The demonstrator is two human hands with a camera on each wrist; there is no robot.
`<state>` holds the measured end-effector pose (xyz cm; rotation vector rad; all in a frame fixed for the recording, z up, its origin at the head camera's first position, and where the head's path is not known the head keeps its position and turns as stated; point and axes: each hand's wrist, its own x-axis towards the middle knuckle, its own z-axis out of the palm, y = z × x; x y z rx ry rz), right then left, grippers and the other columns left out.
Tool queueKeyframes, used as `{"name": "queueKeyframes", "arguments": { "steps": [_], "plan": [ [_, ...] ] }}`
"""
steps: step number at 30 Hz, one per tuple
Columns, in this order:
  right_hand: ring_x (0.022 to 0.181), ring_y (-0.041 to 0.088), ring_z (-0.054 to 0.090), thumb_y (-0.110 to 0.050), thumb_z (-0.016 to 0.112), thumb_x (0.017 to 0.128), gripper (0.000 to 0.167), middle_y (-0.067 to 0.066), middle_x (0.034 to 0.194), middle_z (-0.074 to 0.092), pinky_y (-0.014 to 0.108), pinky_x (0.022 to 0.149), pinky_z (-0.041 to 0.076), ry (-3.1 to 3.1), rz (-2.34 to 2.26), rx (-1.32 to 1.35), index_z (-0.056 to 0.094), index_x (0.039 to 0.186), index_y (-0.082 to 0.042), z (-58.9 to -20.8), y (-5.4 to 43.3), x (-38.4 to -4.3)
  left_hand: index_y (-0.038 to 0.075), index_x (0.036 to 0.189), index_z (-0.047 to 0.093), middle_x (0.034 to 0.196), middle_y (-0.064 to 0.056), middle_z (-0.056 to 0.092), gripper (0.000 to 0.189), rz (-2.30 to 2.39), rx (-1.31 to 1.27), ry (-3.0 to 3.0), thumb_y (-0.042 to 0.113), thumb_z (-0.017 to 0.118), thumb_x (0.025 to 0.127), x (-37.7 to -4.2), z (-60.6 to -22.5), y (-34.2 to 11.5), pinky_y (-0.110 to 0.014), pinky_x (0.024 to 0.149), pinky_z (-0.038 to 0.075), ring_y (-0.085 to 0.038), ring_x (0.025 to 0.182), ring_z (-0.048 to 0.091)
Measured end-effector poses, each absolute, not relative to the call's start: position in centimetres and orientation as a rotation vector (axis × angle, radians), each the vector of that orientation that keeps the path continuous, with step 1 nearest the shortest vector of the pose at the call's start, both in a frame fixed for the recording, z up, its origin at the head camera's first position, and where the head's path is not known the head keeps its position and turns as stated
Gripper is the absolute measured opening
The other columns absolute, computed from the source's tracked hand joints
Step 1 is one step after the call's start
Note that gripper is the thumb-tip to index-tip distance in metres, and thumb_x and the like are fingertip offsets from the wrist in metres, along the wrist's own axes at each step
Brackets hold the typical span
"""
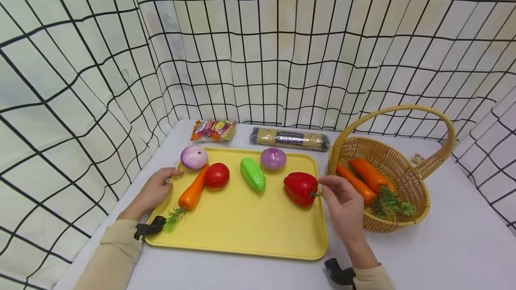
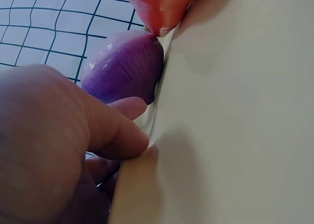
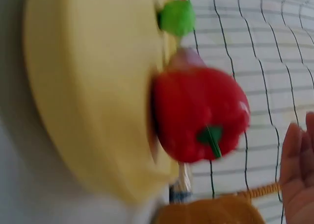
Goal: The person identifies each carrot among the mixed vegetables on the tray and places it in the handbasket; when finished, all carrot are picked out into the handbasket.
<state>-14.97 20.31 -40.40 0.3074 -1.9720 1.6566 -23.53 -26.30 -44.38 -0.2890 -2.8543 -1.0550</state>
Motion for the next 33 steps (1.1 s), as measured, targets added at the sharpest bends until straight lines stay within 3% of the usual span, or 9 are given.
{"name": "queueKeyframes", "arguments": {
  "steps": [5,10,18,22,26,33],
  "plan": [
    [0.084,0.019,0.065,0.004,0.059,0.093,0.013,0.012,0.097,0.069,0.016,0.075,0.054,-2.083,1.693,0.175,0.069,0.101,0.001,-41.3,17.2,-14.8,-0.004,0.126,0.061,0.138,-0.031,0.046,0.043,-1.060,-0.278,-2.855,-0.009,0.041,0.088,-23.5,-44.3,-26.3,-0.062,0.109,0.029,-0.050,0.130,0.038],
    [0.085,0.020,0.065,0.004,0.062,0.091,0.015,0.008,0.098,0.071,0.018,0.073,0.053,-2.179,1.673,0.273,0.071,0.098,-0.005,-41.8,14.4,-14.7,-0.004,0.127,0.061,0.139,-0.030,0.045,0.043,-1.057,-0.265,-2.861,-0.008,0.041,0.089,-23.5,-44.2,-26.4,-0.062,0.110,0.028,-0.050,0.131,0.037],
    [0.093,0.018,0.064,-0.001,0.068,0.086,0.027,-0.001,0.110,0.067,0.034,0.082,0.056,-2.410,1.612,0.325,0.068,0.107,-0.018,-41.4,10.2,-14.7,-0.005,0.126,0.061,0.138,-0.031,0.046,0.043,-1.060,-0.282,-2.848,-0.008,0.041,0.088,-23.5,-44.5,-26.4,-0.061,0.109,0.030,-0.050,0.129,0.039],
    [0.098,0.023,0.063,-0.009,0.068,0.087,0.030,0.008,0.117,0.064,0.038,0.085,0.056,-2.564,1.675,0.301,0.064,0.117,-0.014,-40.9,8.2,-15.1,-0.005,0.126,0.061,0.137,-0.030,0.047,0.043,-1.057,-0.285,-2.846,-0.008,0.041,0.088,-23.5,-44.7,-26.3,-0.061,0.109,0.030,-0.049,0.129,0.039],
    [0.100,0.026,0.061,-0.015,0.067,0.089,0.035,0.012,0.123,0.061,0.037,0.085,0.055,-2.649,1.702,0.438,0.061,0.124,-0.012,-40.5,6.0,-15.6,-0.005,0.125,0.062,0.136,-0.030,0.048,0.043,-1.059,-0.290,-2.834,-0.008,0.041,0.087,-23.5,-44.7,-26.3,-0.060,0.109,0.030,-0.049,0.129,0.040],
    [0.087,0.018,0.058,-0.013,0.066,0.088,0.033,0.006,0.110,0.063,0.032,0.080,0.055,-2.648,1.580,0.656,0.062,0.121,-0.013,-40.0,2.5,-16.5,-0.004,0.125,0.062,0.137,-0.029,0.047,0.043,-1.056,-0.269,-2.846,-0.008,0.041,0.088,-23.5,-44.5,-26.4,-0.061,0.109,0.029,-0.049,0.129,0.040]
  ]
}}
